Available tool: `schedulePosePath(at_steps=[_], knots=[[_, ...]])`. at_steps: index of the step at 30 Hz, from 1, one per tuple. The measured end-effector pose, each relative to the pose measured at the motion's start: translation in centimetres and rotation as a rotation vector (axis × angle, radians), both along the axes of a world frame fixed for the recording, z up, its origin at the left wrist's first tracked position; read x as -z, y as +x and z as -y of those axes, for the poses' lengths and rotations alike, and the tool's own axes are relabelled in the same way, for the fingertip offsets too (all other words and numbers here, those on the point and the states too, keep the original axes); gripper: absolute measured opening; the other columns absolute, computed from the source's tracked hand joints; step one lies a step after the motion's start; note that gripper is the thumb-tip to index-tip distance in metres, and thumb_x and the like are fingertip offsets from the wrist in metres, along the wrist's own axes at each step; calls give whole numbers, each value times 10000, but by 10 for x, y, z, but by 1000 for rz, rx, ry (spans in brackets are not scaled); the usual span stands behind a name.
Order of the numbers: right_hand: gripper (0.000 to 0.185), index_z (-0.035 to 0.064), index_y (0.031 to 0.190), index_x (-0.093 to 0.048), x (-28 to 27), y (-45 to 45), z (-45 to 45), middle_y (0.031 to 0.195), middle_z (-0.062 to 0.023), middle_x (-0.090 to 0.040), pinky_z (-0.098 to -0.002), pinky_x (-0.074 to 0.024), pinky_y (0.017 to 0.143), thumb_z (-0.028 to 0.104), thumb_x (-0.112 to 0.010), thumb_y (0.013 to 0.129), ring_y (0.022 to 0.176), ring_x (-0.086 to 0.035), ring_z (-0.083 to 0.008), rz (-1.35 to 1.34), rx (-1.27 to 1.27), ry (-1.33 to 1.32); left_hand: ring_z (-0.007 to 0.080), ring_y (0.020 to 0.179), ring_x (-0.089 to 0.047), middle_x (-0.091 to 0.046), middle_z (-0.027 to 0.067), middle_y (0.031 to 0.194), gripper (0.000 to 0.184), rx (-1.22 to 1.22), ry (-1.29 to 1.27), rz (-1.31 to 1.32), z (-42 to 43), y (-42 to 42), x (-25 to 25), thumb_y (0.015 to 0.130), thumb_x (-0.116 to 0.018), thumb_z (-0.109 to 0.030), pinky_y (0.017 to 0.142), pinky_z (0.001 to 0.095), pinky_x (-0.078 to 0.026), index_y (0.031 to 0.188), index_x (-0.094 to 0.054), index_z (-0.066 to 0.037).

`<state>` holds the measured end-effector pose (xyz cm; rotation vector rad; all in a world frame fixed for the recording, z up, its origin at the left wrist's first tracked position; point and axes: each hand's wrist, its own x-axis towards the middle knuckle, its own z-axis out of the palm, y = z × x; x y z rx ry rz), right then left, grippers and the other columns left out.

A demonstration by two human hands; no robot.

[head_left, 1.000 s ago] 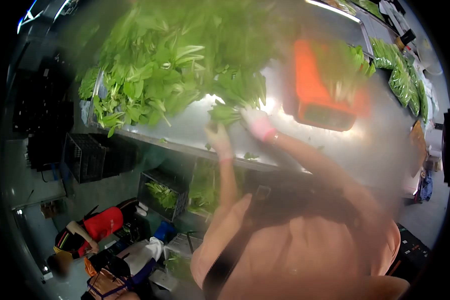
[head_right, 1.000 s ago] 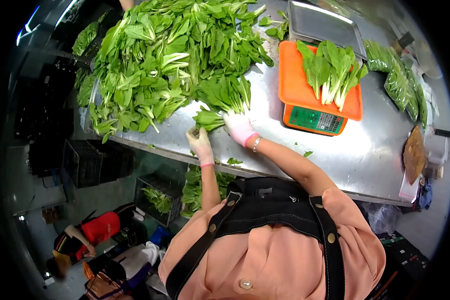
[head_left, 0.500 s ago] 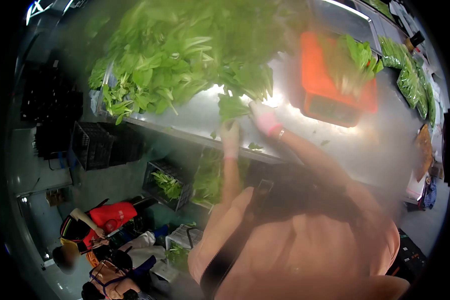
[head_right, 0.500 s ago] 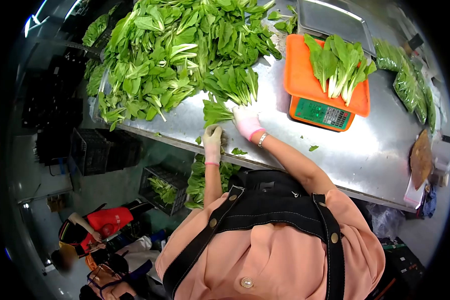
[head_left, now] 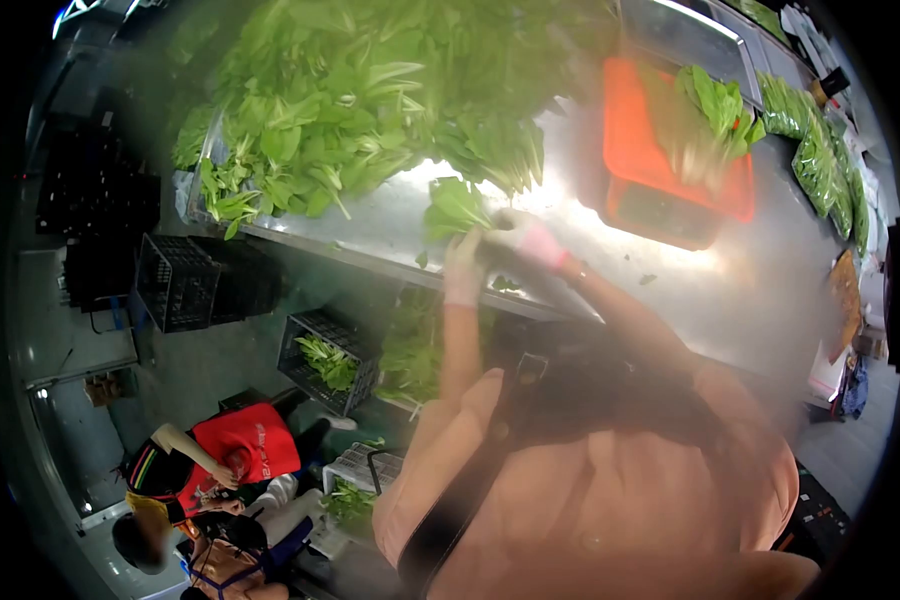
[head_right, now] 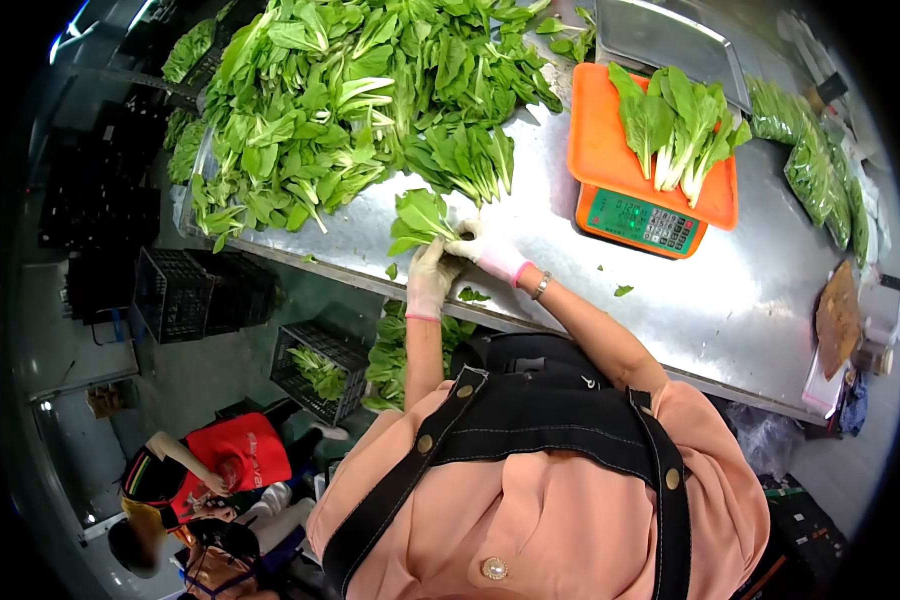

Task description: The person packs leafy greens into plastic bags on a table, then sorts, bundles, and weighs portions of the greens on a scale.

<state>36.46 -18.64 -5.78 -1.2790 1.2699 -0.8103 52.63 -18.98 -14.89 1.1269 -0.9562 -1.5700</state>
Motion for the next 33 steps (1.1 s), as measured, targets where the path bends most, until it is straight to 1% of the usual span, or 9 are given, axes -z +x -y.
schedulePosePath(at_steps=[3,9,11,13,22,27,29,32,33], knots=[[342,-16,981,-606,3,-2,0,846,-122,-628,-295,-448,756,276,-572,807,810,-578,-170,179,21,134,259,874,-604,-579,156,994,281,70,-157,91,-1,0,5,895,-527,-125,755,406,-532,1102,-501,64],[281,-9,966,-639,2,-1,-1,927,-114,-644,-287,-454,795,208,-562,804,862,-593,-165,-92,-5,-7,259,943,-575,-569,137,1067,281,57,14,-179,-2,-8,-17,896,-520,-107,790,438,-508,1145,-505,23],[282,-19,982,-636,11,2,-3,919,-109,-645,-278,-448,802,189,-564,804,870,-589,-162,135,128,47,262,944,-568,-572,127,1065,285,-56,306,-477,-4,-20,-45,909,-512,-155,813,438,-489,1150,-512,-4],[301,-27,999,-631,9,1,-4,920,-108,-645,-276,-449,802,193,-565,805,870,-588,-163,259,193,158,266,963,-555,-561,133,1084,302,1,318,-483,-5,-20,-48,920,-497,-207,837,436,-471,1162,-508,-27],[223,9,946,-639,7,7,-4,772,-24,-603,-207,-442,625,193,-592,829,672,-539,-72,205,193,34,228,957,-536,-540,133,1069,349,-23,314,-484,-7,-29,-63,950,-430,-252,849,378,-442,1185,-469,4],[221,10,918,-635,13,3,-6,741,-17,-581,-205,-421,564,211,-563,863,614,-511,-66,686,441,212,253,983,-535,-519,141,1125,323,-105,278,-675,-6,-42,-73,947,-435,-216,833,377,-456,1178,-448,9],[216,18,947,-619,19,-11,-7,713,-13,-568,-228,-428,553,206,-558,860,608,-513,-73,792,420,246,278,1005,-535,-523,142,1135,287,-378,269,-670,-4,-40,-82,934,-458,-192,848,397,-466,1152,-462,-5],[285,31,998,-566,21,-35,-9,748,-123,-587,-355,-465,669,250,-584,817,713,-587,-242,-362,-217,-324,267,972,-552,-535,133,1115,298,-476,218,-567,5,-14,-77,911,-512,-164,816,381,-486,1163,-453,-17],[285,31,998,-566,13,-34,-3,748,-123,-587,-355,-465,669,250,-584,817,713,-587,-242,-362,-216,-316,254,949,-558,-547,127,1079,281,-467,196,-591,7,-8,-74,906,-522,-154,797,366,-493,1146,-464,-18]])
